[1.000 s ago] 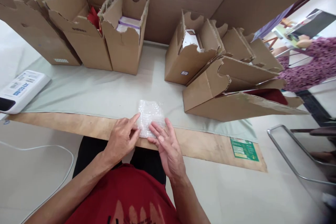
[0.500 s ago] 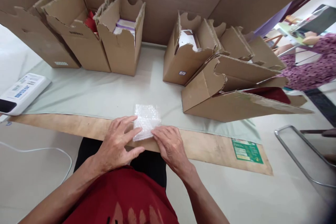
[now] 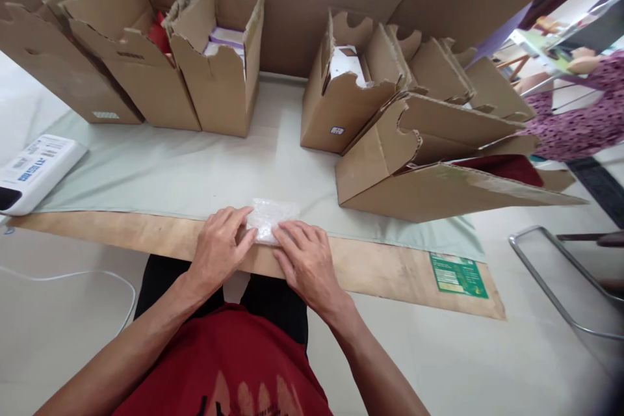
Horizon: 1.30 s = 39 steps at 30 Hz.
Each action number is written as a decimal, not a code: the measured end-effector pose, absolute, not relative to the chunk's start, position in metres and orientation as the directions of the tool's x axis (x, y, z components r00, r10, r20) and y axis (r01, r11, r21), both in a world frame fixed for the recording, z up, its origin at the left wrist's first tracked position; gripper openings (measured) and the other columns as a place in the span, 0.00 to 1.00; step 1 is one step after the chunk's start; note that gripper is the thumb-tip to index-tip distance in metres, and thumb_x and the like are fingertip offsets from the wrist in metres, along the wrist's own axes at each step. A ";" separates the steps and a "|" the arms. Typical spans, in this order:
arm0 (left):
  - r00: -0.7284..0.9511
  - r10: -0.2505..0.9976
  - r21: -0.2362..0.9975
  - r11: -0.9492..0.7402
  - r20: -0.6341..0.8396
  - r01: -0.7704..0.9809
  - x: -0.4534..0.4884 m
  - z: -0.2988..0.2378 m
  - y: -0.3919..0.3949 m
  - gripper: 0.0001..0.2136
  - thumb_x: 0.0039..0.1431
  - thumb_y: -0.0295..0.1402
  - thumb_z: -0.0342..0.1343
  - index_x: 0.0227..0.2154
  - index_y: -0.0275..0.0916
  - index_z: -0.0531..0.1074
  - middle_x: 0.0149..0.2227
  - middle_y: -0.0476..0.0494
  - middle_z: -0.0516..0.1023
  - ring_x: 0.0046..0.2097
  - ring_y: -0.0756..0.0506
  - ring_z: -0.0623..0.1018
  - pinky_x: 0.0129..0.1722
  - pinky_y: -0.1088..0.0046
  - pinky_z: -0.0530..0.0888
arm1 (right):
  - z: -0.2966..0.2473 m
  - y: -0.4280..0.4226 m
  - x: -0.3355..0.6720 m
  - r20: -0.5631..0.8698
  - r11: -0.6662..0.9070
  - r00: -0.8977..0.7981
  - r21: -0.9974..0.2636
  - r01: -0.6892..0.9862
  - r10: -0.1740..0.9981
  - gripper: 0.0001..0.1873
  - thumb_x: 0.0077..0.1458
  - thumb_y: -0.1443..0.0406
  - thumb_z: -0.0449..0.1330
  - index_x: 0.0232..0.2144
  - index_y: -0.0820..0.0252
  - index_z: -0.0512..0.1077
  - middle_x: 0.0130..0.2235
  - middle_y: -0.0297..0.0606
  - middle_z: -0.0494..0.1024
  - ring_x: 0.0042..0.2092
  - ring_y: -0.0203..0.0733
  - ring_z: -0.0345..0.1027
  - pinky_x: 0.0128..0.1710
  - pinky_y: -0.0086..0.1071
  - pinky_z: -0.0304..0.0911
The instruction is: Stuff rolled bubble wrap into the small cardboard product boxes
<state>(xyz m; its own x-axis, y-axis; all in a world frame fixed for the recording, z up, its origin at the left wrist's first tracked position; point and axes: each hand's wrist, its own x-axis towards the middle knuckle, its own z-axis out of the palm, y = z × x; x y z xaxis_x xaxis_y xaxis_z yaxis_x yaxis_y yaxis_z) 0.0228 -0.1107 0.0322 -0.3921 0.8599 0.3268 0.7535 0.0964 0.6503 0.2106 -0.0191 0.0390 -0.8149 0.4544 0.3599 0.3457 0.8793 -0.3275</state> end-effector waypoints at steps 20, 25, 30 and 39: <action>-0.218 0.976 0.971 0.062 -0.010 0.231 0.068 0.055 -0.128 0.30 0.66 0.34 0.56 0.69 0.46 0.56 0.50 0.42 0.81 0.53 0.43 0.81 0.51 0.68 0.79 | 0.085 -0.019 0.250 0.122 0.396 -0.752 -0.897 0.196 0.648 0.24 0.59 0.60 0.68 0.56 0.54 0.72 0.53 0.41 0.80 0.53 0.47 0.73 0.57 0.41 0.65; -0.076 0.952 0.862 -0.232 0.296 0.451 0.089 0.052 -0.106 0.32 0.67 0.28 0.51 0.71 0.51 0.51 0.42 0.49 0.83 0.42 0.48 0.84 0.44 0.75 0.81 | 0.105 -0.015 0.262 0.138 0.523 -0.751 -0.797 0.303 0.646 0.05 0.58 0.71 0.61 0.36 0.57 0.75 0.38 0.36 0.80 0.42 0.42 0.72 0.47 0.35 0.66; 0.015 0.884 0.733 -0.396 0.467 0.554 0.102 0.075 -0.083 0.32 0.67 0.32 0.52 0.71 0.46 0.49 0.46 0.45 0.82 0.46 0.46 0.83 0.48 0.72 0.81 | 0.143 0.001 0.300 0.152 0.543 -0.728 -0.769 0.338 0.669 0.08 0.57 0.73 0.58 0.35 0.57 0.73 0.34 0.34 0.77 0.32 0.36 0.69 0.31 0.29 0.63; 0.044 0.659 0.409 -0.516 0.750 0.753 0.122 0.138 0.014 0.30 0.65 0.24 0.54 0.68 0.36 0.55 0.66 0.32 0.67 0.69 0.35 0.63 0.67 0.51 0.66 | 0.252 0.106 0.380 0.571 0.594 -0.333 -0.362 0.718 0.751 0.07 0.57 0.59 0.65 0.35 0.55 0.78 0.33 0.35 0.80 0.31 0.41 0.70 0.32 0.34 0.65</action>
<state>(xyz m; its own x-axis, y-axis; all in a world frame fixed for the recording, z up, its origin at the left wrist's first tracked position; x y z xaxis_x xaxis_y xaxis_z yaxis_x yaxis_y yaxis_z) 0.1221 0.0136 0.1381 0.0437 0.6595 0.7504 0.7528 -0.5156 0.4092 0.3798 0.1060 0.2524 -0.3332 0.7507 0.5705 0.7184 0.5940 -0.3621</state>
